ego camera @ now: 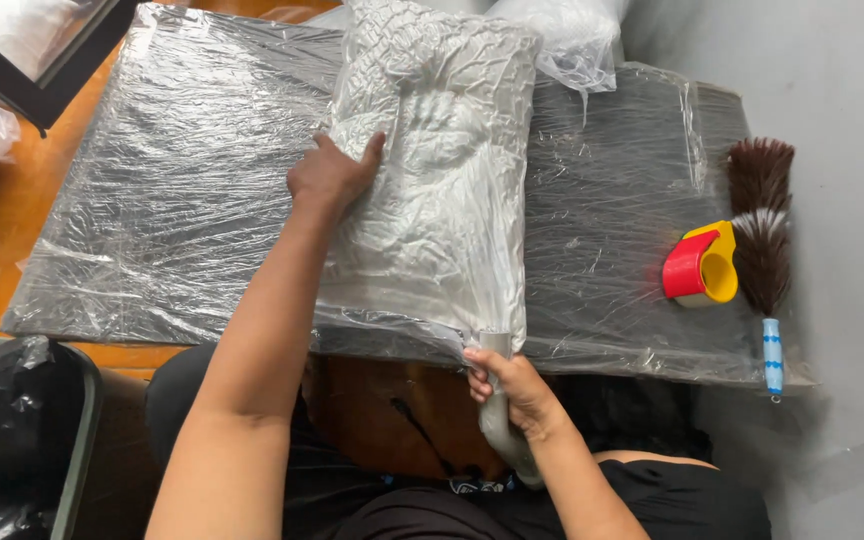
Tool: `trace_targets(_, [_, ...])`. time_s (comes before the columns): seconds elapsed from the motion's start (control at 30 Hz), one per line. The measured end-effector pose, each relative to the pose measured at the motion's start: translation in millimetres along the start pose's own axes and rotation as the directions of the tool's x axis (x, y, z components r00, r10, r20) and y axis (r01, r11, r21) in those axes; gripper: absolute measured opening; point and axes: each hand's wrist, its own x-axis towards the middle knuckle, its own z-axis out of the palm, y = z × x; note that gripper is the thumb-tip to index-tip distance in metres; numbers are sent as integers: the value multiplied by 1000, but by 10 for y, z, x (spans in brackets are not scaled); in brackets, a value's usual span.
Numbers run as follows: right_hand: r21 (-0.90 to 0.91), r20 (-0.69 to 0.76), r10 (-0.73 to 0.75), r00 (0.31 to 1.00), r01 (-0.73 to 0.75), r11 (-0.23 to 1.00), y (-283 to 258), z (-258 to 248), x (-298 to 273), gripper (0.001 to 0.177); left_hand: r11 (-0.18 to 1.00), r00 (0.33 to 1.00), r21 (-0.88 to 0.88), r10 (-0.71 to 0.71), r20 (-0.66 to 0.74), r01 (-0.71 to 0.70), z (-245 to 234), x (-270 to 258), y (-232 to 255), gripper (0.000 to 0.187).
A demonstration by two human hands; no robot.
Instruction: Using a vacuum cleaner to remove air from a plastic bag containing a pillow to compress it, then tying the bag shut.
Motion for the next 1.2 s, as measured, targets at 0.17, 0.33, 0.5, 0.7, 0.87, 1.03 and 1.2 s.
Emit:
trace_targets(0.17, [5, -11, -8, 1000, 8, 1000, -15, 46, -9, 32, 961, 997, -276, -4, 74, 24, 85, -103, -151, 112])
trace_targets(0.33, [-44, 0, -11, 1000, 11, 999, -79, 76, -134, 34, 976, 996, -199, 79, -46, -87, 230, 25, -252, 95])
trace_targets(0.5, [-47, 14, -8, 1000, 9, 999, -10, 50, -132, 35, 984, 985, -135, 100, -138, -118, 36, -385, -254, 103])
trace_targets(0.7, [-44, 94, 102, 990, -98, 994, -31, -11, -87, 25, 903, 881, -95, 377, -286, -418, -319, -580, 238, 93])
trace_targets(0.87, [-58, 127, 89, 988, -82, 995, -67, 18, -126, 30, 899, 902, -81, 431, -19, -431, -22, -263, 416, 105])
trace_targets(1.03, [-65, 118, 110, 987, -103, 993, -42, 3, -103, 30, 905, 904, -5, 424, -52, -425, 20, -339, 381, 103])
trace_targets(1.2, [-84, 98, 124, 987, -116, 990, -58, 10, -105, 30, 913, 912, 22, 407, -49, -407, 123, -267, 376, 107])
